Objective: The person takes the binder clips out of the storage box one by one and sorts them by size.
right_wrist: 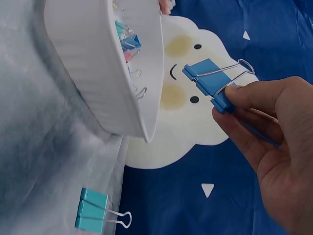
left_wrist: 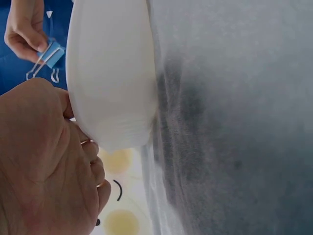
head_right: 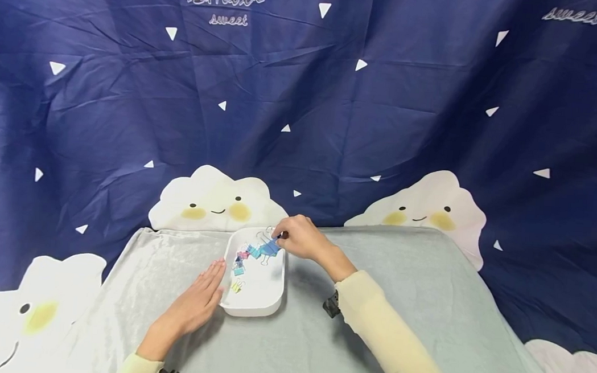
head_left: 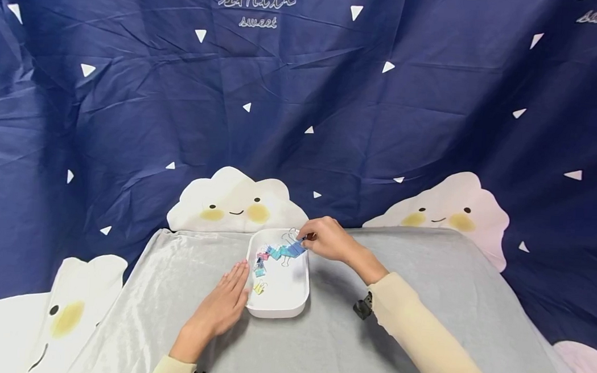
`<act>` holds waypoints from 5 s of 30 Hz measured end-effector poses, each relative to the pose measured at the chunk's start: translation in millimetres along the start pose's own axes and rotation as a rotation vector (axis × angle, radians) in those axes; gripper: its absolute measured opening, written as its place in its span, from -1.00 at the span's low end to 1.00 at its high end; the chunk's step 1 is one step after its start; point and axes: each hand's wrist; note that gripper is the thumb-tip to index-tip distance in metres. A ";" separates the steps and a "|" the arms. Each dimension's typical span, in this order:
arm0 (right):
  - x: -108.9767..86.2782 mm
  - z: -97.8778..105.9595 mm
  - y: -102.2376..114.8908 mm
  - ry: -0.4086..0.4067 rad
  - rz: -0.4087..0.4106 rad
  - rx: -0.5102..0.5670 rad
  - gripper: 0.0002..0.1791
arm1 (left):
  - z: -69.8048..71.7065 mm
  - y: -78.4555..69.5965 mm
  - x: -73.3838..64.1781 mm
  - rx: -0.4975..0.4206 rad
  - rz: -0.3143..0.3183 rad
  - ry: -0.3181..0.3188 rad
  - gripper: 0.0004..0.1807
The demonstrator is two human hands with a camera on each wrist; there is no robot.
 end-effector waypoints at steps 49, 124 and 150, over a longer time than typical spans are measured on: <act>-86.7 30.5 -92.8 -0.087 -0.296 0.077 -0.89 | -6.1 2.4 -0.7 0.006 -0.010 -0.032 -0.35; -120.4 -44.9 -167.3 -0.045 -0.653 0.046 -0.73 | -2.2 1.2 0.9 -0.040 0.004 -0.003 -0.35; -123.9 -16.7 -160.4 -0.151 -0.570 0.022 -0.90 | -3.6 2.0 0.1 -0.042 0.004 0.006 -0.34</act>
Point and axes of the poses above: each hand's wrist, its own x-axis towards the middle knuckle, its own z-axis out of the back of the hand, y = z × x, and after that the axes turned 6 degrees about -x, right-handed
